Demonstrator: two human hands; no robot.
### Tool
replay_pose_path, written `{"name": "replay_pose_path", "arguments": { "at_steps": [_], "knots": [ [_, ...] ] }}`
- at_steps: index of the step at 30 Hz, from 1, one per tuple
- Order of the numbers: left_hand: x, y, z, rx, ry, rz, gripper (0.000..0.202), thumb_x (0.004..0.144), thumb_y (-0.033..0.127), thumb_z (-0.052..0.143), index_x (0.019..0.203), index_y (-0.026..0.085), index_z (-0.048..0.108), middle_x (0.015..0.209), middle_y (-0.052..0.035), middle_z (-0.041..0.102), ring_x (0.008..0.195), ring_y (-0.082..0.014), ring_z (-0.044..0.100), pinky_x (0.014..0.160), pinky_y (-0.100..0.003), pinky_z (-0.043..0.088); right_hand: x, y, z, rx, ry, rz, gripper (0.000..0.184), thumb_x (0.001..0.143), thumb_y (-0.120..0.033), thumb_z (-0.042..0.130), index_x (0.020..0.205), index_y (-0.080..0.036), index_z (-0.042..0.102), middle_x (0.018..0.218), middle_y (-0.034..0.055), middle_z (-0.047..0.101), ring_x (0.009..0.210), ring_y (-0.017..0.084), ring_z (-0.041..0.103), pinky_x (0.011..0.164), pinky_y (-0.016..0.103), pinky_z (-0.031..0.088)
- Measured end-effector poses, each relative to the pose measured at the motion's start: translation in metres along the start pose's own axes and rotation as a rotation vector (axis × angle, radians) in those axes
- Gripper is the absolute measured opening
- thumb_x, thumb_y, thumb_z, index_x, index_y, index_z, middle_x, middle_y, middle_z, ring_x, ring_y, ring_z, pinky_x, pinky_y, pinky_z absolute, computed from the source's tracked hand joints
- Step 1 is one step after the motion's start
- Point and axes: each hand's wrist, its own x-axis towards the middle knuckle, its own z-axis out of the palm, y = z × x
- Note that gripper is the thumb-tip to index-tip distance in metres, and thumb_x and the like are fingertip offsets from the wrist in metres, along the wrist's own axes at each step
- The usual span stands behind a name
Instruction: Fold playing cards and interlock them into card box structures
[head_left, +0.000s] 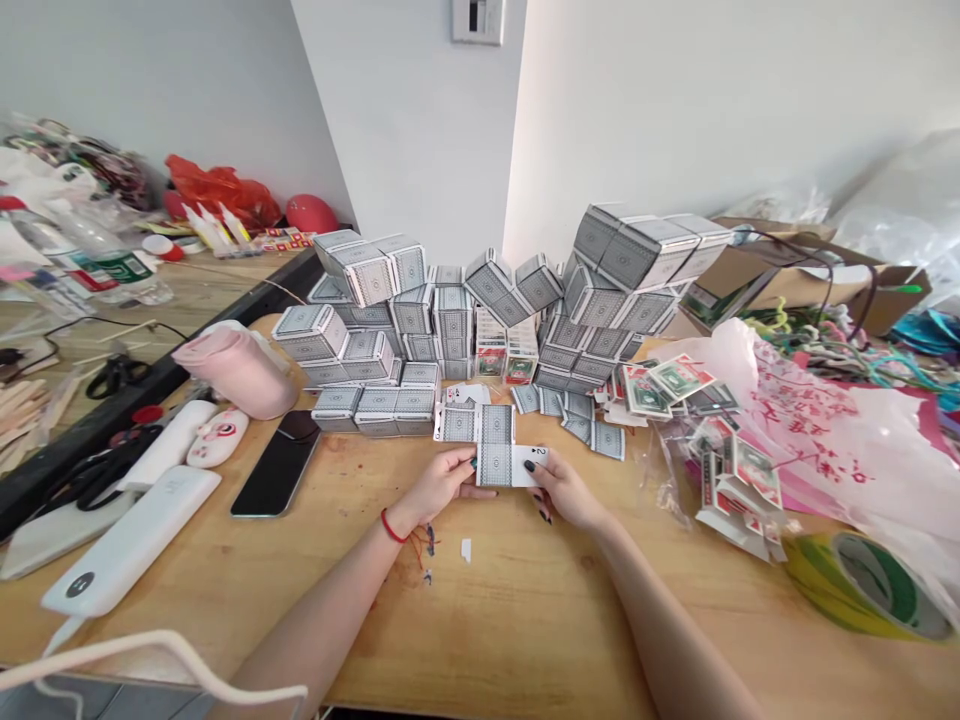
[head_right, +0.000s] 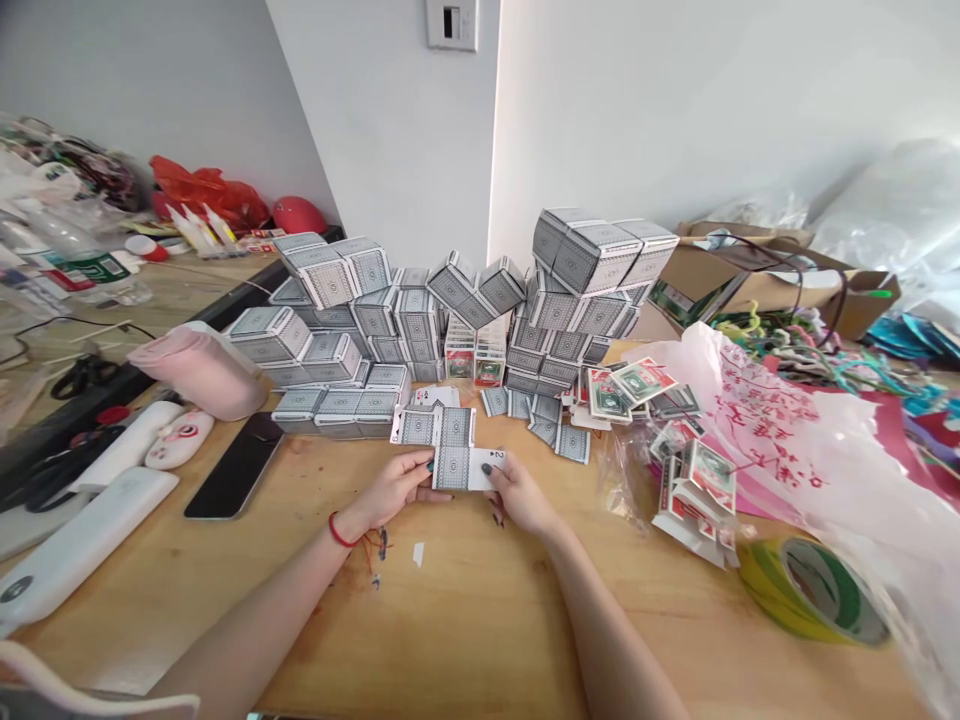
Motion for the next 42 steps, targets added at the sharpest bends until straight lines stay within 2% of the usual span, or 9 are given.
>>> {"name": "replay_pose_path", "arguments": {
  "at_steps": [7,12,19,26,32,42],
  "knots": [
    [0.001,-0.001,0.002,0.079,0.049,0.035,0.029,0.072,0.034,0.057,0.091,0.013,0.061,0.070,-0.0005,0.058,0.072,-0.0144,0.054,0.075,-0.035,0.048,-0.002,-0.001,0.005,-0.029,0.033,0.001,0.030,0.079,-0.049,0.042,0.076,-0.023,0.028,0.049,-0.0118,0.033,0.031,0.004,0.028,0.029,0.015,0.022],
    [0.000,-0.002,0.004,0.079,0.042,0.030,0.028,0.071,0.035,0.058,0.087,0.013,0.061,0.068,0.0004,0.056,0.070,-0.0134,0.053,0.073,-0.034,0.048,0.001,0.004,0.007,0.028,0.034,0.006,0.033,0.077,-0.051,0.044,0.076,-0.022,0.029,0.051,-0.0103,0.032,0.037,0.005,0.030,0.032,0.016,0.021],
    [0.000,0.000,0.005,0.056,0.027,0.024,0.028,0.071,0.034,0.059,0.091,0.014,0.060,0.075,-0.0016,0.060,0.079,-0.0161,0.055,0.075,-0.034,0.049,0.000,0.000,0.006,0.026,0.032,-0.016,0.033,0.077,-0.052,0.045,0.076,-0.023,0.029,0.050,-0.0106,0.030,0.037,0.005,0.026,0.032,0.016,0.019],
    [0.001,0.004,0.003,0.018,-0.071,-0.020,0.033,0.072,0.032,0.059,0.101,0.015,0.059,0.094,-0.0062,0.064,0.090,-0.0199,0.057,0.077,-0.035,0.049,-0.002,-0.007,0.005,0.099,-0.019,-0.041,0.033,0.076,-0.050,0.049,0.076,-0.023,0.030,0.051,-0.0108,0.028,0.036,0.004,0.024,0.032,0.015,0.018],
    [0.001,0.005,0.003,0.038,-0.049,0.013,0.035,0.071,0.030,0.060,0.101,0.014,0.060,0.094,-0.0074,0.065,0.091,-0.0216,0.058,0.077,-0.036,0.049,-0.001,-0.007,0.002,0.110,-0.046,-0.031,0.032,0.076,-0.050,0.049,0.079,-0.023,0.033,0.050,-0.0107,0.029,0.036,0.004,0.023,0.031,0.015,0.017],
    [-0.001,0.005,0.005,0.078,-0.034,0.019,0.032,0.071,0.033,0.060,0.096,0.014,0.062,0.089,-0.0059,0.066,0.088,-0.0208,0.059,0.075,-0.036,0.050,-0.003,-0.004,0.005,0.061,-0.005,0.023,0.036,0.075,-0.054,0.047,0.076,-0.022,0.030,0.049,-0.0106,0.031,0.037,0.004,0.024,0.033,0.015,0.018]
  ]
}}
